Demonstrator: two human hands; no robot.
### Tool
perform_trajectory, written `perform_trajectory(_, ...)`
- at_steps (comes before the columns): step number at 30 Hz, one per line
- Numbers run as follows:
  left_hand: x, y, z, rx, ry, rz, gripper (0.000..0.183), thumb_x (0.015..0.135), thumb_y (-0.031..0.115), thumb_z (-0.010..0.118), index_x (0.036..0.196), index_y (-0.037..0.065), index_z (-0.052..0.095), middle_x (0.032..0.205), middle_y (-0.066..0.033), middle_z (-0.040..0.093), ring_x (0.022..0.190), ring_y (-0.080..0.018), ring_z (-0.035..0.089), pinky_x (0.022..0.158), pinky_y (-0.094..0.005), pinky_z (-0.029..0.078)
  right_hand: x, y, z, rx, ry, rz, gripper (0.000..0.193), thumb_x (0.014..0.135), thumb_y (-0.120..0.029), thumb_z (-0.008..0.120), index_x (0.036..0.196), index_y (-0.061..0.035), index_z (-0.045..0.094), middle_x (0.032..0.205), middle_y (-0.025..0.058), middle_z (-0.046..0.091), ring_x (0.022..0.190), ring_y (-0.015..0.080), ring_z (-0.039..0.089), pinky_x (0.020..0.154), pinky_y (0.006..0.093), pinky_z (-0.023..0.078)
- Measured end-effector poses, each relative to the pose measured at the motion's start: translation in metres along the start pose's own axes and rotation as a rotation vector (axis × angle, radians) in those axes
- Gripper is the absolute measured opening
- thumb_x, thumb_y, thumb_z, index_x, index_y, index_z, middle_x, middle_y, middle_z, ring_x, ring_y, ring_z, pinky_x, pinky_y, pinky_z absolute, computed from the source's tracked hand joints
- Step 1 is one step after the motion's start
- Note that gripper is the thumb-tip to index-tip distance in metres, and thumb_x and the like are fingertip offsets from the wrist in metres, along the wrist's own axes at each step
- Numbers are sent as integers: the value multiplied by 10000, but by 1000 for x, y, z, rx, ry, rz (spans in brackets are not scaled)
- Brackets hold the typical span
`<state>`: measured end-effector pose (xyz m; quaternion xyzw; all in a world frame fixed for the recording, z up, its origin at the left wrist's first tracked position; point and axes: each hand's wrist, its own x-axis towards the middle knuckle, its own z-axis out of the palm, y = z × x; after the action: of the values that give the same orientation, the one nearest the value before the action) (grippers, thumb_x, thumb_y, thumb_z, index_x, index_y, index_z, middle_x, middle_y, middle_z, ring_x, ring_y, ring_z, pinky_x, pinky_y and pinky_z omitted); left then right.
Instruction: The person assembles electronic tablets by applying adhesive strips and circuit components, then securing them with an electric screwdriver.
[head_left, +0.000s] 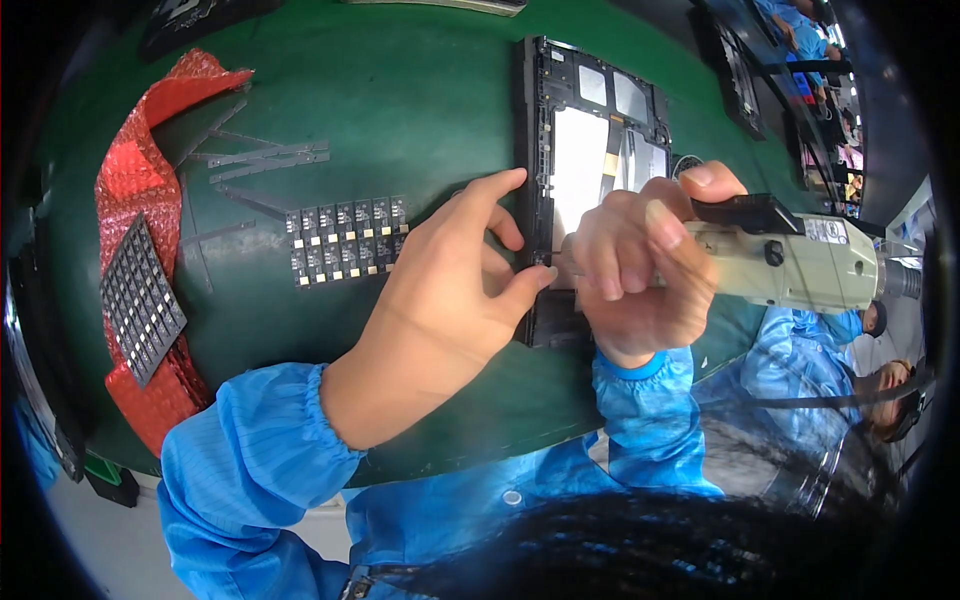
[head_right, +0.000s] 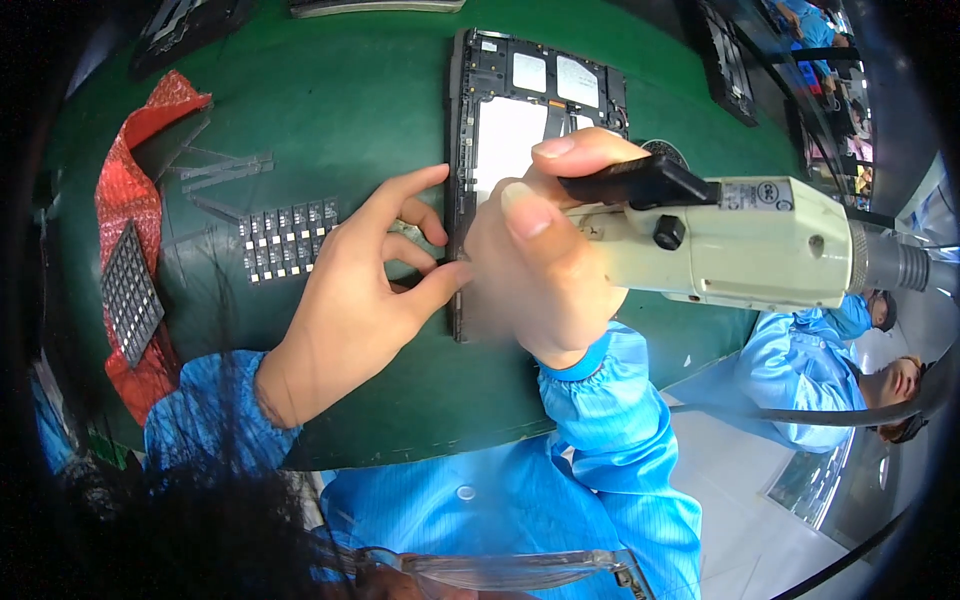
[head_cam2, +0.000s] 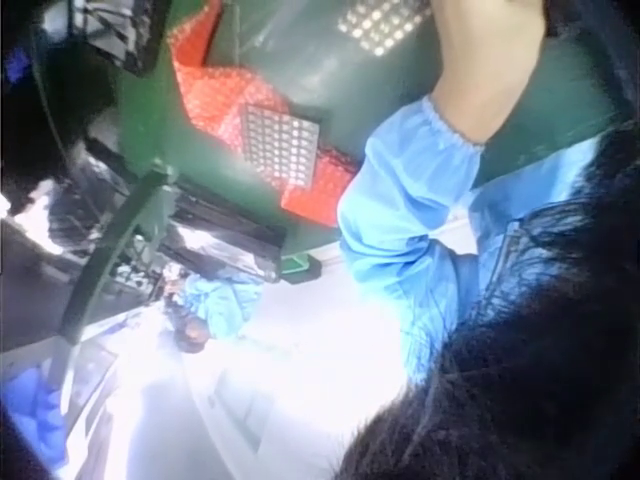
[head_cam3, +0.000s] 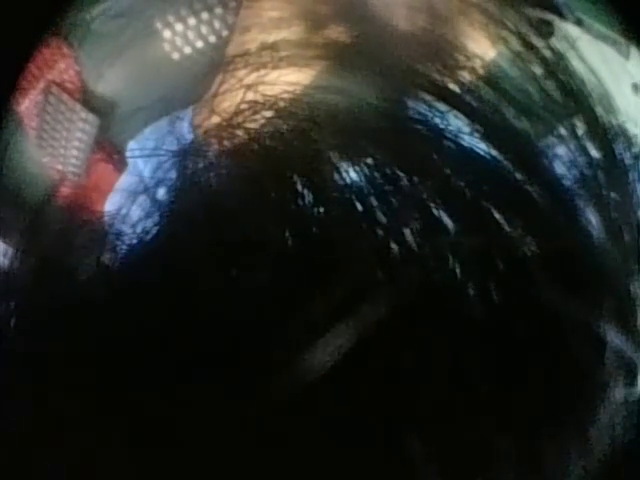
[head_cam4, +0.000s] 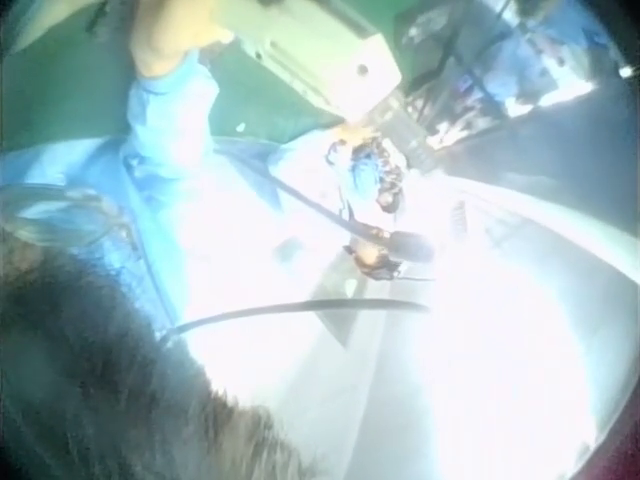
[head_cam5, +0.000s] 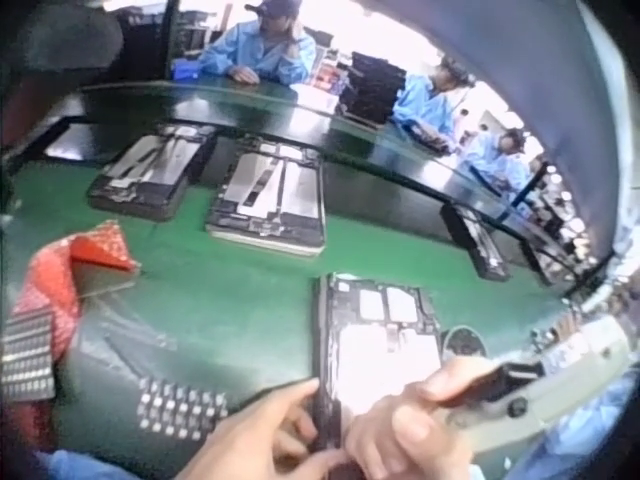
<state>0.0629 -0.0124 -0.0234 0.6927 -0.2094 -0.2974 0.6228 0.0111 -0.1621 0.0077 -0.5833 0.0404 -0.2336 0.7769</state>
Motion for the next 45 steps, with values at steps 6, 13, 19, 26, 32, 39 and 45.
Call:
perform_trajectory(6, -2, -1, -1, -8, 1, -17, 641, 800, -21, 724, 1378, 32, 452, 968, -88, 567, 760, -133, 654, 597, -245, 513, -2, 3, 3, 72, -26, 7, 322, 904, 13, 523, 1185, -131, 457, 626, 13, 424, 449, 130, 379, 430, 272, 349)
perform_trajectory(13, -2, 3, -3, -19, -3, -17, 644, 800, -16, 728, 1380, 29, 451, 970, -89, 567, 762, -136, 656, 605, -250, 511, -2, 0, 5, -14, 5, -18, 305, 903, 9, 516, 1172, -115, 445, 610, 18, 404, 448, 133, 391, 437, 285, 349)
perform_trajectory(19, -1, 2, -4, -30, -8, -27, 644, 798, -13, 732, 1378, 26, 453, 970, -93, 572, 763, -139, 657, 601, -251, 510, -1, 3, 4, -13, -6, -14, 297, 906, -4, 518, 1172, -114, 446, 607, 15, 400, 453, 128, 383, 442, 274, 346)
perform_trajectory(26, -2, 0, -4, -24, -5, -10, 638, 798, -12, 733, 1373, 24, 459, 970, -93, 574, 757, -134, 655, 598, -251, 510, -3, 2, 5, 3, 57, -20, 304, 900, 9, 521, 1169, -112, 448, 609, 17, 408, 455, 127, 381, 433, 271, 347)
perform_trajectory(32, -2, 0, -4, -25, -3, -10, 639, 796, -12, 733, 1373, 27, 460, 969, -90, 580, 753, -135, 656, 597, -252, 511, -4, 4, 3, 28, 5, -13, 316, 898, 23, 519, 1175, -112, 448, 644, 17, 428, 465, 120, 385, 433, 263, 359)
perform_trajectory(39, -2, -2, -6, 0, 11, 16, 654, 784, -17, 737, 1374, 32, 460, 962, -89, 590, 751, -149, 661, 622, -267, 518, -1, 2, 16, -34, 66, 51, 249, 882, 38, 511, 1061, -114, 430, 654, 13, 427, 450, 118, 371, 420, 275, 345)
perform_trajectory(45, 1, -3, -1, 3, 49, 91, 622, 752, -2, 754, 1311, -8, 481, 897, -129, 598, 652, -187, 641, 630, -310, 514, 0, 6, 9, -361, -141, -50, 231, 873, 2, 561, 1008, -96, 402, 694, 43, 426, 482, 116, 391, 432, 279, 341)
